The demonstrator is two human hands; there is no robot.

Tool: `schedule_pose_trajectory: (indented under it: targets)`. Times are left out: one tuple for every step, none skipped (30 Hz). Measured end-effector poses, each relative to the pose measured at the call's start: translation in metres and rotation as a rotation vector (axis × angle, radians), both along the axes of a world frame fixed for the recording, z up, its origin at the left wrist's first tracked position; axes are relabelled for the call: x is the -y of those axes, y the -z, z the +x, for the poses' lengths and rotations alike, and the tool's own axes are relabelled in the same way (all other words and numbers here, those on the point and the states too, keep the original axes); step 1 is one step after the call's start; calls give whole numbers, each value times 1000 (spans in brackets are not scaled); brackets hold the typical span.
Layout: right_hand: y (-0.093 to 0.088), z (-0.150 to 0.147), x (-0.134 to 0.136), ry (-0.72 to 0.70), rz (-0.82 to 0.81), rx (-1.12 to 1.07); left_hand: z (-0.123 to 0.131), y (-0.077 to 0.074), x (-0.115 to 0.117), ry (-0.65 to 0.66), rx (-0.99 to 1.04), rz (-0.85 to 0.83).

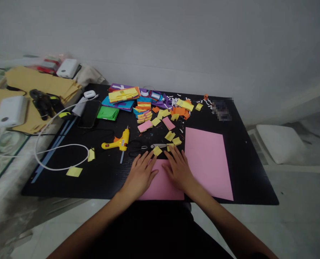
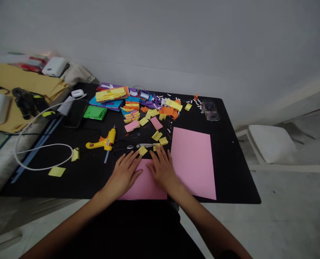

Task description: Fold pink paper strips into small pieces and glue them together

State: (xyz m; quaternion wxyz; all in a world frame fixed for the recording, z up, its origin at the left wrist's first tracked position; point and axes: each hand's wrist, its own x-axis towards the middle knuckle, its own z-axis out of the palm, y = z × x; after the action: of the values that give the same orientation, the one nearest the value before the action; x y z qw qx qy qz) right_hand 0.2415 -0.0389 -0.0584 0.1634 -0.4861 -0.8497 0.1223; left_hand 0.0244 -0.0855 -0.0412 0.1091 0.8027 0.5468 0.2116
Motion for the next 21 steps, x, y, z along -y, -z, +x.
schedule_pose_trajectory:
  targets:
    - [0, 0, -4, 6, -4, 5, 0, 2, -5, -2, -14, -11]
    - [-1, 0, -9, 9, -9, 11, -1, 4, -10, -2, -29, -18]
    - [-2, -1, -14, 12, -14, 19, -1, 5, -16, -1, -42, -20]
    - [-4, -1, -19, 15, -19, 27, -2, 5, -21, 1, -53, -20]
    - [-5, -1, -24, 19, -22, 33, -2, 5, -26, 3, -59, -20]
    - [-7, -2, -27, 26, -20, 36, -3, 4, -31, 6, -61, -17]
    - [-8, -2, -29, 32, -9, 35, -3, 2, -34, 9, -60, -10]
    - [-10, -3, -29, 35, 10, 30, -4, 0, -36, 10, -58, 1]
    - [-13, -3, -26, 35, 37, 20, -4, -2, -36, 11, -56, 16]
    - [-15, -4, -22, 28, 70, 5, -4, -5, -34, 10, -54, 31]
    - [-18, -6, -16, 16, 104, -15, -4, -7, -31, 8, -54, 46]
    - [-20, -8, -9, -2, 133, -36, -4, -9, -26, 7, -56, 56]
    - [-22, -9, -1, -28, 156, -57, -3, -10, -21, 9, -64, 61]
    - [-23, -11, 6, -59, 161, -71, -2, -10, -15, 13, -77, 64]
    - [-24, -13, 13, -87, 147, -77, -1, -10, -9, 20, -97, 59]
    - [-23, -15, 19, -106, 126, -76, 1, -9, -3, 27, -120, 49]
    - [-22, -16, 23, -115, 100, -69, 3, -7, 1, 33, -144, 35]
    - [-20, -17, 26, -114, 75, -60, 4, -5, 4, 36, -165, 19]
    - [-17, -18, 27, -110, 54, -50, 5, -2, 6, 36, -182, 3]
    - [-14, -18, 27, -105, 35, -39, 5, 0, 7, 33, -194, -11]
    - [-11, -17, 26, -104, 19, -29, 6, 2, 7, 31, -200, -23]
